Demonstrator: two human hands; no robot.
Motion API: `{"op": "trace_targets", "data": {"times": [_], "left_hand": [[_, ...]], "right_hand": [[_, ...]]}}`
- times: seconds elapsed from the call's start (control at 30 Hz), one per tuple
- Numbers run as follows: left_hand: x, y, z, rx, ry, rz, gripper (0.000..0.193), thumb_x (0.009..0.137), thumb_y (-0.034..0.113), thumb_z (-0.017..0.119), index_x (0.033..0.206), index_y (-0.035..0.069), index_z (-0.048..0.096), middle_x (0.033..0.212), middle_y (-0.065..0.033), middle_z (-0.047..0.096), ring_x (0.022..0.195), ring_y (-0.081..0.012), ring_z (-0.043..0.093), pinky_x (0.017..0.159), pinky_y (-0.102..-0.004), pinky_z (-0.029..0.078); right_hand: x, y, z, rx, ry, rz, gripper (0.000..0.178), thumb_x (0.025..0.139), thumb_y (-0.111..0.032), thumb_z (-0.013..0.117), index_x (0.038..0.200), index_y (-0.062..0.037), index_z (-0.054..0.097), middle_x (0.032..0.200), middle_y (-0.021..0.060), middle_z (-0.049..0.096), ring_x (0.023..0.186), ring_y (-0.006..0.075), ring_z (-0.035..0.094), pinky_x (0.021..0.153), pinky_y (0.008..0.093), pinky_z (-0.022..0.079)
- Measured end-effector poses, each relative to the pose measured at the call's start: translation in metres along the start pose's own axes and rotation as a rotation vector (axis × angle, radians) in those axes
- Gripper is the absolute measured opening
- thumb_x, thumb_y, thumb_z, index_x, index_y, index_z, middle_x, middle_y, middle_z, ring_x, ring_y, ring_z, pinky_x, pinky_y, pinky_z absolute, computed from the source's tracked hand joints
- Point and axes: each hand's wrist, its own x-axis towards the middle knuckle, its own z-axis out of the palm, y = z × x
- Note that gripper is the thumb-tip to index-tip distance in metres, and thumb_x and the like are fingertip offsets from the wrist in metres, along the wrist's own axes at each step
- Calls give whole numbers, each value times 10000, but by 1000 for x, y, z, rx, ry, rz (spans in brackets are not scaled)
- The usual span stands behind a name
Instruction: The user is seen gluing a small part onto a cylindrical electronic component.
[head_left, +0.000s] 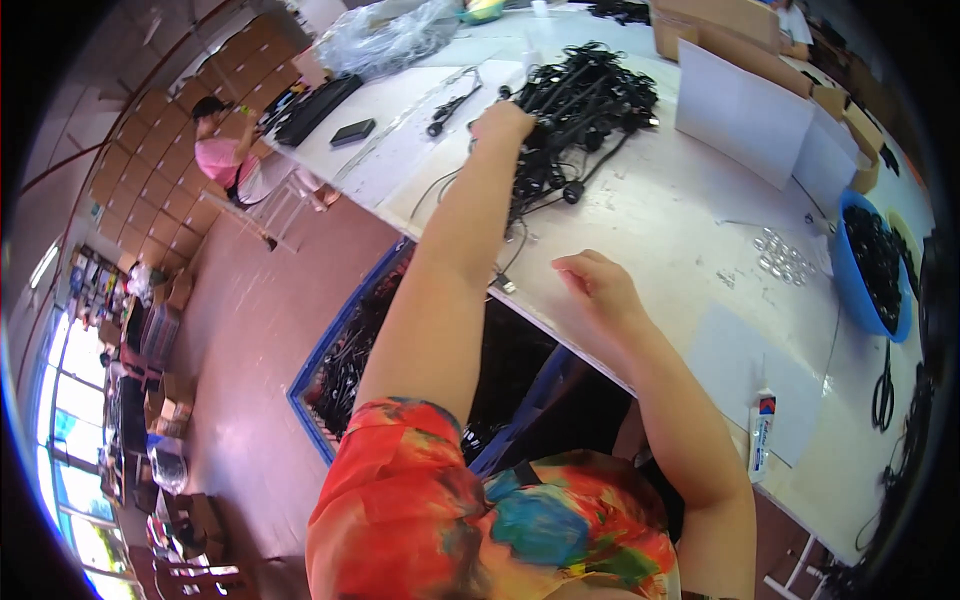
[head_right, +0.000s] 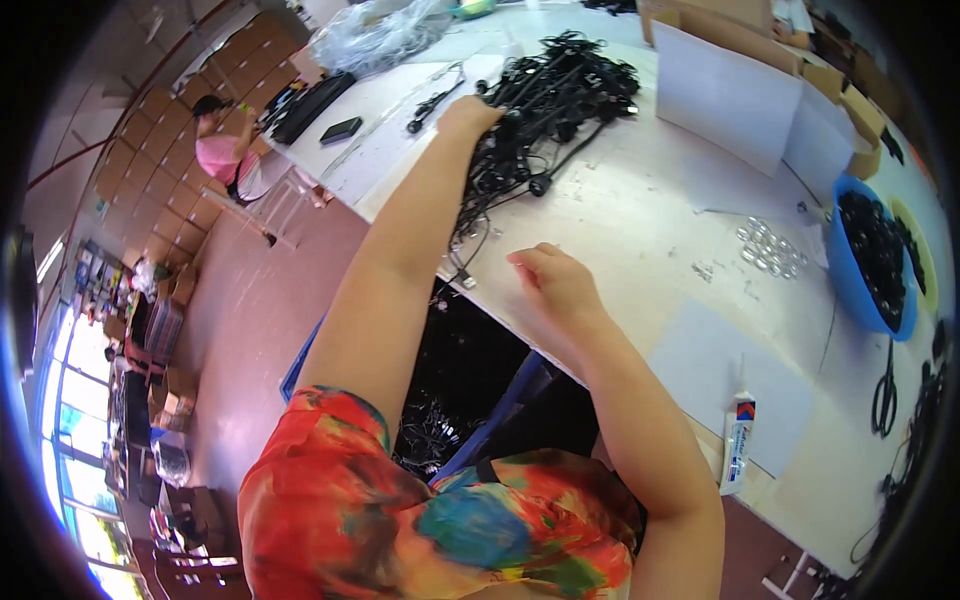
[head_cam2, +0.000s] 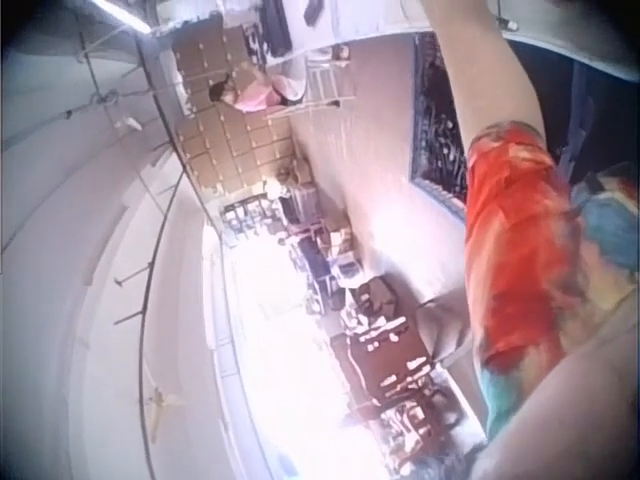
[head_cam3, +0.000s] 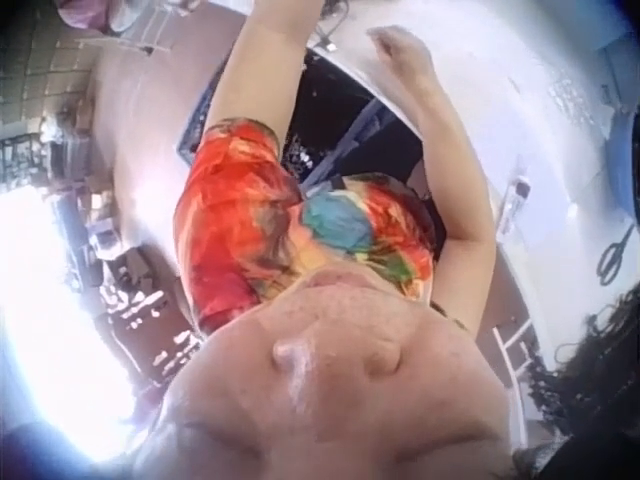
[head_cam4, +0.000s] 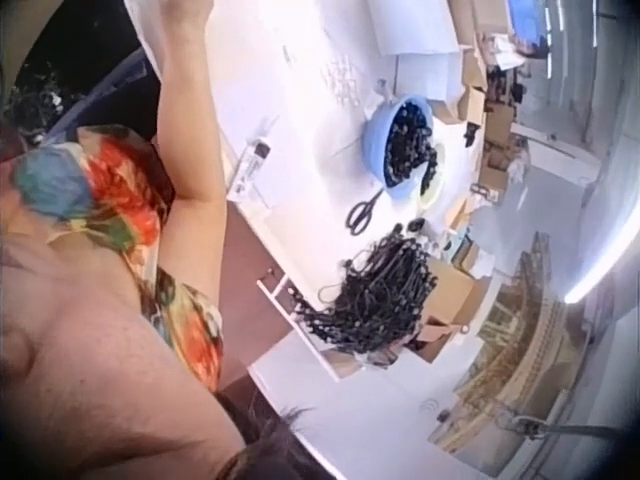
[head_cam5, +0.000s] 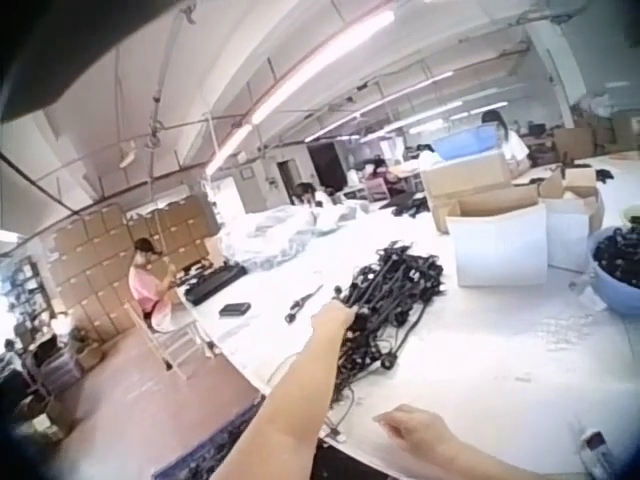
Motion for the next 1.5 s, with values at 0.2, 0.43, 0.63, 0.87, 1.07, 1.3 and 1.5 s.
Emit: {"op": "trace_targets", "data": {"times": [0.2,0.43,0.63,0.87,1.07,1.3,1.5], "left_hand": [[54,-32,5,-187,-95,-50,318,703,270,544,885,31,646,916,-159,623,804,-222,609,690,-322,465],[49,-69,-23,-1241,-197,-59,94,752,80,552,707,5,586,607,-55,552,529,-113,524,461,-252,441],[28,-93,-63,-1636,-124,243,103,803,94,544,875,21,537,689,-40,553,540,-132,526,533,-273,484],[-18,-114,-103,-1929,-214,515,245,918,245,407,1009,38,502,720,-9,499,627,-126,470,593,-273,435],[-83,-117,-130,-1974,-433,694,232,922,183,384,1070,21,458,765,-20,473,717,-146,450,711,-304,412],[-210,-73,-124,-1352,-289,568,248,881,205,470,1006,-6,510,851,-62,594,833,-147,540,824,-266,387],[-282,-69,-49,-1138,-498,711,110,818,88,569,910,28,567,877,-34,579,861,-113,522,807,-251,392]], "right_hand": [[2,0,1,-94,-53,-47,159,783,-30,542,906,-88,624,809,74,578,746,224,558,665,288,442],[-1,-1,-4,-152,-108,-55,141,787,-65,547,903,-83,624,819,74,582,760,229,561,672,284,443],[0,3,-7,-44,-72,-64,135,783,-73,537,878,-91,632,834,74,598,760,242,571,684,310,460],[8,13,-17,25,-7,-65,125,783,-68,578,892,-65,640,779,70,588,655,174,546,613,258,441],[7,-2,-15,40,29,-79,134,798,-51,562,914,-39,628,783,74,586,650,150,532,608,241,430],[-20,-63,-27,566,133,92,310,893,-218,469,1099,-1,551,923,54,593,794,116,531,723,240,415],[-83,-117,-32,704,6,189,286,842,-162,564,1063,13,510,876,2,529,809,49,464,721,182,376]]}}
